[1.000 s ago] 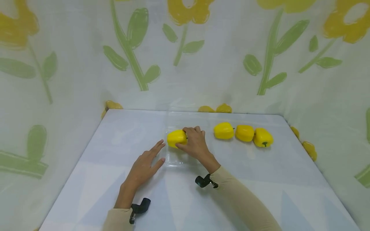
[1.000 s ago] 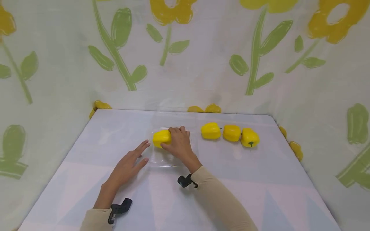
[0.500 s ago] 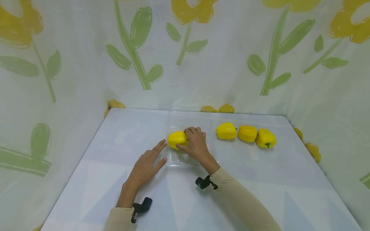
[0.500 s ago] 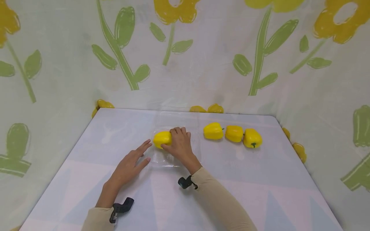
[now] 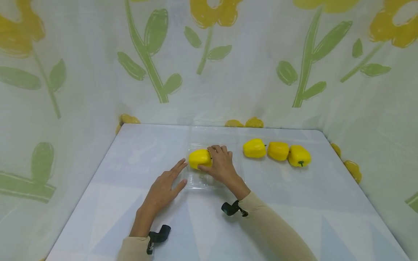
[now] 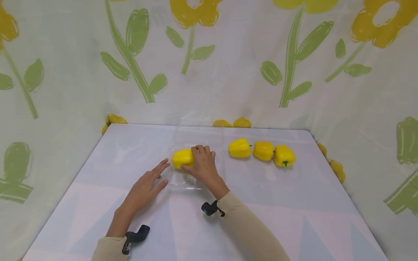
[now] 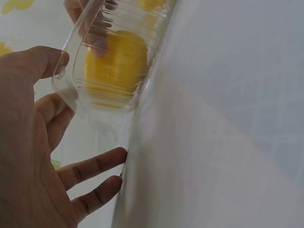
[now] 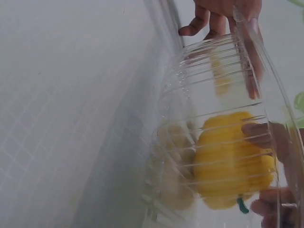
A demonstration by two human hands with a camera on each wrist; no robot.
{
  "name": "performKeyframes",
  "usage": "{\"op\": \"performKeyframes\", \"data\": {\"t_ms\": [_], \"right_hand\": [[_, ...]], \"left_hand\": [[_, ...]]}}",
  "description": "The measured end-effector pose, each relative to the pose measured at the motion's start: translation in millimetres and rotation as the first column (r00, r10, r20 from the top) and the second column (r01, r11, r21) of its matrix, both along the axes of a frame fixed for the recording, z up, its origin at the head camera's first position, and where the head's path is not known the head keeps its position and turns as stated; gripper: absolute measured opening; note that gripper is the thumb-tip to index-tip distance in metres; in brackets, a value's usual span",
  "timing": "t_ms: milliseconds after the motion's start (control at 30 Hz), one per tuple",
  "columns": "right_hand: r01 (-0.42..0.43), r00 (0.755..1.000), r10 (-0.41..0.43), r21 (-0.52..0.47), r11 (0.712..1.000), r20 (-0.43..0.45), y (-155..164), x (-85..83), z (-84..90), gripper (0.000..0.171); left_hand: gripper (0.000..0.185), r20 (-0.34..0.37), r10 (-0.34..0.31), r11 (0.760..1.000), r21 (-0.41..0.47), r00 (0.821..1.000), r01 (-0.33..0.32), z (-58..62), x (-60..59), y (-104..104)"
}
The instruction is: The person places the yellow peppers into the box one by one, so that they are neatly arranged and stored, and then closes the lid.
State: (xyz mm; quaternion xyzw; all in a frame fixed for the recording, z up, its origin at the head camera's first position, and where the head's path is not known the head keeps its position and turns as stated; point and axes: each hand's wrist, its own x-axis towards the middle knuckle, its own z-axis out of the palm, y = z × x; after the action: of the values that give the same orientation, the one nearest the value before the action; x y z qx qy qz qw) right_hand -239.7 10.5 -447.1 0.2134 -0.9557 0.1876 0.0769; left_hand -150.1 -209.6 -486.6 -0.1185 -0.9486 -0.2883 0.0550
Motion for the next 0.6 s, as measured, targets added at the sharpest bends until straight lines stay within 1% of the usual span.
{"op": "performKeyframes", "data": {"t_ms": [133,300,467,600], "right_hand": [[0.0,1.0,0.0,-0.003,1.0,0.017,6,0.6,2.0,0.079],[-0.009,1.0,0.01,-0.024,1.0,0.023,17,3.9,6.5,0.076],[-0.028,1.0,0.027,-0.05,0.998,-0.008,34,7.6,12.1,0.071],[-0.013,0.999,0.011,-0.063,0.998,-0.034,50,9.2,15.6,0.067]], "left_hand": [[0.063,-0.005,-0.005,1.0,-0.001,1.0,0.005,0.0,-0.7,-1],[0.063,0.006,-0.006,1.0,-0.01,1.0,0.006,-1.0,-0.5,0],[0.064,0.018,0.0,1.0,-0.004,1.0,0.0,0.6,0.5,1],[0.064,0.025,-0.004,1.0,-0.008,1.0,0.004,1.8,-0.2,1]]}}
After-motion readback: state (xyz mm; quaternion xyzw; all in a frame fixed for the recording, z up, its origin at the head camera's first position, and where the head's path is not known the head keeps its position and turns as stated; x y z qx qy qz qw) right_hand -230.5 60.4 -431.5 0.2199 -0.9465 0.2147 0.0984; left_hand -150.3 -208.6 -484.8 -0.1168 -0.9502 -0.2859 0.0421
